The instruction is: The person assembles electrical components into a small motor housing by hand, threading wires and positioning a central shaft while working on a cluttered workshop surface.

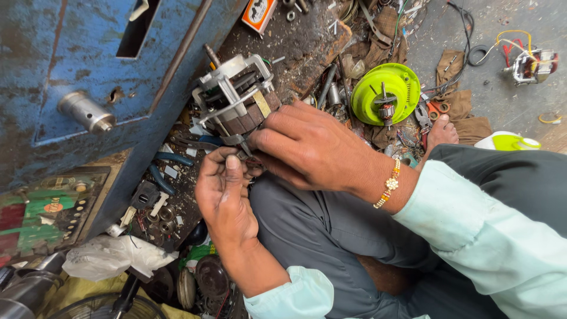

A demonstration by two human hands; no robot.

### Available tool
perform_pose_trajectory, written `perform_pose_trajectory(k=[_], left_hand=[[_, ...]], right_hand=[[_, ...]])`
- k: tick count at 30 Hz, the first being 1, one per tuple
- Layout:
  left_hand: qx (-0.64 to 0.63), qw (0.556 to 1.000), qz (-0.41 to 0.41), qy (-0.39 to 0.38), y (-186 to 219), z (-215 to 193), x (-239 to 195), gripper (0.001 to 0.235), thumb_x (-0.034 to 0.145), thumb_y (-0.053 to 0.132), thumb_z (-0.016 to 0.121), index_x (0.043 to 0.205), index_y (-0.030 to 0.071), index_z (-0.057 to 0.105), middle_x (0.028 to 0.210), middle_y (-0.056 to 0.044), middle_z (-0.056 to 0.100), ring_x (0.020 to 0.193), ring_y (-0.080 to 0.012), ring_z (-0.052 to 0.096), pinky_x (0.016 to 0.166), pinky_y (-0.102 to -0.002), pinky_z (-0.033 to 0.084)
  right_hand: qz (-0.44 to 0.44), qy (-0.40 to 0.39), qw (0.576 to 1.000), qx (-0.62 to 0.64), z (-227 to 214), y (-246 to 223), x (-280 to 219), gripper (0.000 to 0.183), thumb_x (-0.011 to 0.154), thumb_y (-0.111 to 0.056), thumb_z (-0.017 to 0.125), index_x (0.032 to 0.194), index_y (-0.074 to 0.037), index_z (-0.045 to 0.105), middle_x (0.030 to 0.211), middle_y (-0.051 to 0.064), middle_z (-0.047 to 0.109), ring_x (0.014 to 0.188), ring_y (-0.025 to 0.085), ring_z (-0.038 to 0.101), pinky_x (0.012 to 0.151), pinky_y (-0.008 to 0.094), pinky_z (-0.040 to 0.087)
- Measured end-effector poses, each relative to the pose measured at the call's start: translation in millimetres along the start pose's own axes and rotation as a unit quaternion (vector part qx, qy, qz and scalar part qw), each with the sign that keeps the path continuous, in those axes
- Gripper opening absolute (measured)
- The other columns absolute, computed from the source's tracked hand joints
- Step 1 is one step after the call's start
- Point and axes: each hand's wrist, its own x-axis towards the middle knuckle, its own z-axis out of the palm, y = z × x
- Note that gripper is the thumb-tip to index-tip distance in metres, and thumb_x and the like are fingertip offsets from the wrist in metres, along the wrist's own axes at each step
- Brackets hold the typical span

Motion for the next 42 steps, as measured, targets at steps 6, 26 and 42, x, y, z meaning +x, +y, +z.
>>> perform_pose_trajectory(k=[6,26,42], left_hand=[[-0.067,0.998,0.001,-0.017,-1.8,-6.4,3.4,0.024,0.100,0.004,0.067,0.121,0.001,0.056,0.102,-0.009,0.066,0.090,-0.0167,0.066,0.085,-0.033,0.058],[-0.059,0.998,-0.035,-0.009,-19.2,-5.6,8.4,0.021,0.088,0.000,0.081,0.106,-0.003,0.071,0.099,-0.005,0.071,0.089,-0.0110,0.065,0.084,-0.023,0.053],[-0.129,0.983,-0.095,-0.091,-28.3,-15.8,25.7,0.017,0.086,0.001,0.083,0.101,-0.002,0.075,0.095,-0.008,0.075,0.085,-0.0154,0.071,0.081,-0.027,0.058]], right_hand=[[-0.010,0.005,1.000,-0.006,-1.1,-2.6,1.4,0.030,0.093,-0.018,0.077,0.115,-0.004,0.063,0.097,0.009,0.056,0.088,0.029,0.058,0.079,0.041,0.046],[-0.003,-0.016,0.998,-0.058,-12.0,-11.0,2.9,0.041,0.083,-0.011,0.083,0.120,-0.006,0.068,0.105,0.009,0.061,0.096,0.031,0.059,0.088,0.043,0.044],[0.098,-0.014,0.991,-0.086,0.3,-37.7,14.0,0.028,0.082,-0.011,0.090,0.106,-0.009,0.077,0.099,0.009,0.065,0.091,0.028,0.063,0.079,0.037,0.048]])
